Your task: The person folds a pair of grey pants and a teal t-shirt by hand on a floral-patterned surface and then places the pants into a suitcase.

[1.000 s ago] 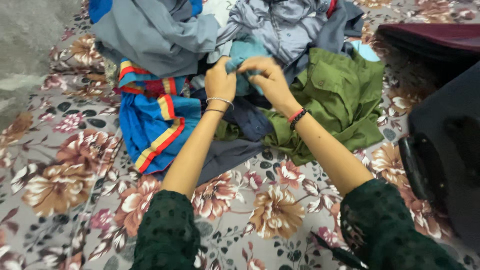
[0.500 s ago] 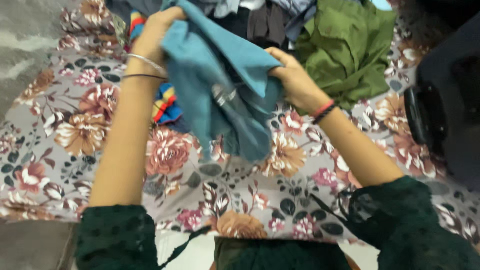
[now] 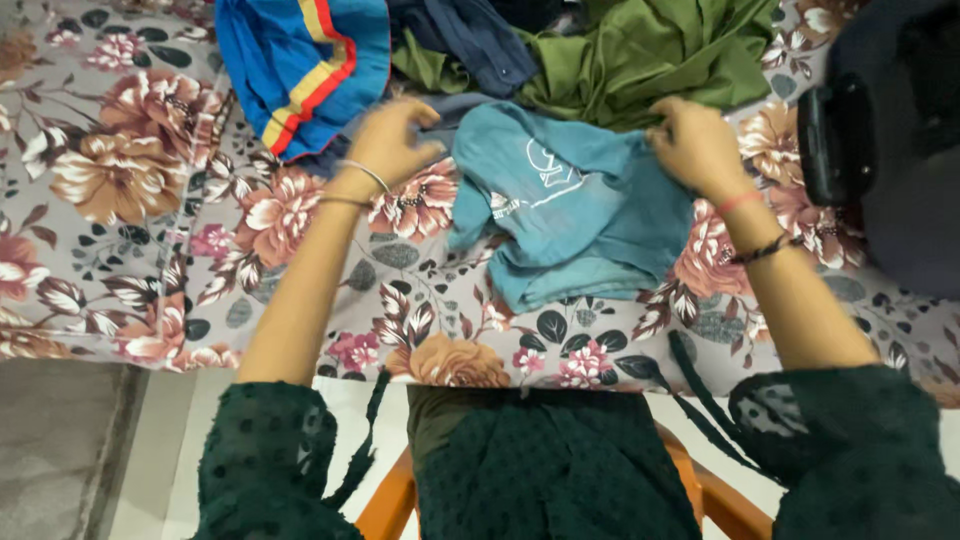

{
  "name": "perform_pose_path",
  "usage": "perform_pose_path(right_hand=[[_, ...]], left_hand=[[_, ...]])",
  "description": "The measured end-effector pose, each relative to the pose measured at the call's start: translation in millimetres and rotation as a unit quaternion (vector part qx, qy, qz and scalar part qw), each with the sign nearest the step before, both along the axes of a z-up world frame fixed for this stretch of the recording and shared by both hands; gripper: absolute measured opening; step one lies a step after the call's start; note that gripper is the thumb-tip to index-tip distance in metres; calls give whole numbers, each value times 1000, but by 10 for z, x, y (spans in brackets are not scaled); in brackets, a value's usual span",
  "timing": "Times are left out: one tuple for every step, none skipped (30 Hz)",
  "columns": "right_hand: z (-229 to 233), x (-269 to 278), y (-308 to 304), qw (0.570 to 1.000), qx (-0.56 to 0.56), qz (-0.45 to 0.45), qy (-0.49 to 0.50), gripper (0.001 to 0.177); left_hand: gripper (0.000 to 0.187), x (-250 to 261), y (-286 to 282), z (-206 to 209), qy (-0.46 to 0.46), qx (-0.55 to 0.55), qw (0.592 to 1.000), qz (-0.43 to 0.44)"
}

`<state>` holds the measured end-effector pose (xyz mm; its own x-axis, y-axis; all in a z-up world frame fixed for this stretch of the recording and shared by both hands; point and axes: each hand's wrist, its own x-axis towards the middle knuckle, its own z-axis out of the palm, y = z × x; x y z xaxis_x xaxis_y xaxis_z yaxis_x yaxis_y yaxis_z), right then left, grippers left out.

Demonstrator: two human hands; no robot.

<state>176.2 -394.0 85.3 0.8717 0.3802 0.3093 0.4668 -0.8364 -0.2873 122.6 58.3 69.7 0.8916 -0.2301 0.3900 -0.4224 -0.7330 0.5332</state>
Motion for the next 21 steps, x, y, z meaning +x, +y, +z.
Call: perform_pose_path(right_hand=[[-86,-177,-24,999,1,23,-33,28],[-139,-361,-20,997,3,46,-65,34],[-183,-552,15,997,0,45,-60,34],[-226,-734,72,997,-25,52,-55,40],[-239,-864,83,996,-51,59,-51,45],[-248,-947,65,996,-54,58,-46,45],[-283,-1006,61,997,-22,41,-59,52],[-328,-1040,30,997,11,23,-72,58],[-367,-1020,-34,997,10,23,-67,58],[-393,-966,-129,998,34,-19,-58,66],[-423,-916,-219,995,60,-60,-52,74],[-468,-918,-298,995,59,-59,-49,74],[-492,-890,-359,992,123,-28,17,77],[-501,-866,-398,979,185,3,82,81],[-500,-865,-413,980,183,3,78,81],[-492,-890,-387,963,226,16,142,75],[-455,-916,-341,940,269,28,207,70],[-355,-920,-317,941,268,27,204,70],[-200,-916,-306,894,379,10,241,65],[-11,-922,-301,832,483,-5,273,60],[219,-926,-319,786,565,42,247,54]], left_hand=[[43,-123,-125,-37,-3,30,998,-53],[48,-242,-253,-47,-7,60,993,-105],[48,-368,-392,-51,-1,57,993,-107],[55,-487,-536,-52,32,130,983,-125],[62,-587,-687,-56,63,201,967,-144],[62,-674,-832,-67,67,198,967,-147],[87,-749,-959,-83,28,154,969,-190],[112,-813,-1068,-104,-11,110,967,-231],[112,-880,-1163,-133,-7,107,967,-232],[111,-942,-1254,-171,0,221,958,-181],[111,-967,-1287,-199,2,276,949,-153],[112,-981,-1304,-236,5,332,935,-126],[88,-944,-1320,-271,40,294,950,-98],[64,-903,-1335,-318,75,253,962,-69],[64,-855,-1374,-381,70,252,963,-69],[59,-808,-1427,-447,86,202,975,-31],[54,-762,-1480,-509,104,152,983,6],[54,-703,-1570,-554,101,151,983,4],[53,-622,-1699,-562,117,43,992,30],[54,-548,-1849,-533,133,-66,987,55],[45,-489,-2042,-468,168,-226,959,37]])
